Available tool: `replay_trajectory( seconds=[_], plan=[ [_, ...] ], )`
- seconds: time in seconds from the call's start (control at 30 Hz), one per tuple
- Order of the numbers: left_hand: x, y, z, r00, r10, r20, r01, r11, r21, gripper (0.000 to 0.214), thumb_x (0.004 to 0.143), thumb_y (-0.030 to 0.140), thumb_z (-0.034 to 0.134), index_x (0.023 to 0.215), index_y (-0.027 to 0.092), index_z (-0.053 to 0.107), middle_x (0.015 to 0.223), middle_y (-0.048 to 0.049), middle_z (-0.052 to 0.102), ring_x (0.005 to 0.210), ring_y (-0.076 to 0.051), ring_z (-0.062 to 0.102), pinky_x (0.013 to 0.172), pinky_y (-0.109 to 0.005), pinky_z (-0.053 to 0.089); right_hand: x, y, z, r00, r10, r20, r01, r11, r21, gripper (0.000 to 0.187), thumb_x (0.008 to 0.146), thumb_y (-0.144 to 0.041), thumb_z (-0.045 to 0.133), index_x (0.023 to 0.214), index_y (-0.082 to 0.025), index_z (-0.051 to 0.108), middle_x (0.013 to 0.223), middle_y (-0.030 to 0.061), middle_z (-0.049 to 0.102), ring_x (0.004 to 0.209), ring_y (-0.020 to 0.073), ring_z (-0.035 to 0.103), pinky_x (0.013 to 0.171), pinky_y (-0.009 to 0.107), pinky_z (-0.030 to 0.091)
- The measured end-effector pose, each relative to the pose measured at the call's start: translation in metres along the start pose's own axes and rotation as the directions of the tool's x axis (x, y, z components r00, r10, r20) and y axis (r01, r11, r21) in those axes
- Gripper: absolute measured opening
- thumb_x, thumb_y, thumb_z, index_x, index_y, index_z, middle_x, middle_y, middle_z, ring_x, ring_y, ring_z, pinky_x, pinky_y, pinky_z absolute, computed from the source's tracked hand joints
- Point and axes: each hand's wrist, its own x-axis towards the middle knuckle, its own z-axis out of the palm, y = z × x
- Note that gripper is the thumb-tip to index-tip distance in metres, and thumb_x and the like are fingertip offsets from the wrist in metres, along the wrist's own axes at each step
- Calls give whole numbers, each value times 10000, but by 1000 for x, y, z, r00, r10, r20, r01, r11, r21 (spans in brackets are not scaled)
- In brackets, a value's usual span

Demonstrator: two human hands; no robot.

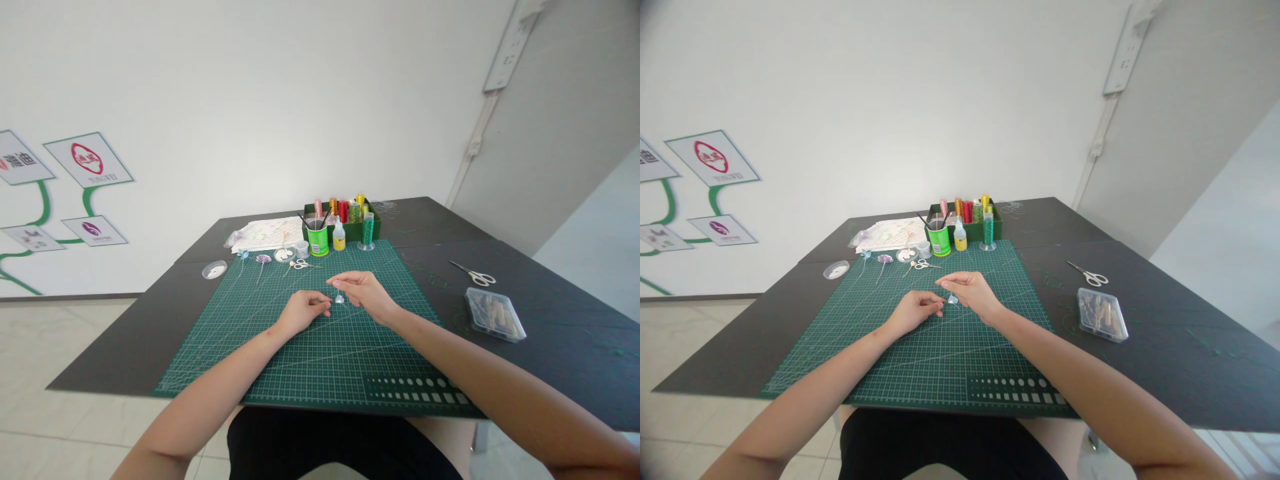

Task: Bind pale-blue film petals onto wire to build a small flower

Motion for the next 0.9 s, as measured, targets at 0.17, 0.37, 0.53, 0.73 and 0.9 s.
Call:
replay_trajectory(
  seconds=[0.17, 0.37, 0.53, 0.73, 0.9],
  plan=[
    [-3, 3, 4, 992, -46, 116, 55, 996, -72, 348, 777, 423, 607, 949, 141, 714, 737, -32, 731, 418, -66, 403, 446, -206, 290, 1, -2, -2, 998, -14, -56, 13, 1000, -25, 406, 733, -462, 666, 963, -135, 735, 428, -76, 354, 399, 55, 248, 381, 209, 162],
    [-4, 6, 4, 975, -52, 217, 96, 976, -197, 356, 751, 408, 651, 927, 104, 710, 716, -65, 724, 392, -50, 364, 397, -202, 283, 2, 1, -3, 996, -23, -89, 13, 994, -113, 374, 745, -429, 654, 956, -136, 750, 418, -67, 375, 405, 61, 242, 396, 220, 170],
    [-4, 5, 0, 961, -77, 265, 146, 957, -251, 372, 745, 430, 670, 919, 104, 715, 751, -94, 730, 400, -42, 371, 394, -198, 273, 4, 2, -3, 989, -101, -104, 81, 979, -187, 322, 774, -383, 640, 954, -145, 763, 501, -3, 548, 466, 101, 414, 443, 236, 305],
    [-5, 10, -5, 928, -103, 359, 223, 924, -311, 373, 746, 422, 686, 928, 99, 721, 764, -106, 724, 383, -22, 327, 378, -203, 182, 4, 3, -3, 981, -179, -76, 159, 964, -212, 260, 775, -366, 652, 926, -189, 767, 762, 44, 699, 674, 154, 582, 577, 261, 439],
    [-5, 12, -9, 896, -140, 422, 309, 878, -365, 396, 720, 409, 715, 966, 99, 719, 763, -102, 713, 390, -16, 309, 380, -207, 126, 0, -4, -3, 986, -146, -76, 129, 973, -189, 309, 774, -368, 643, 948, -140, 760, 528, 5, 574, 516, 117, 483, 464, 237, 352]
  ],
)
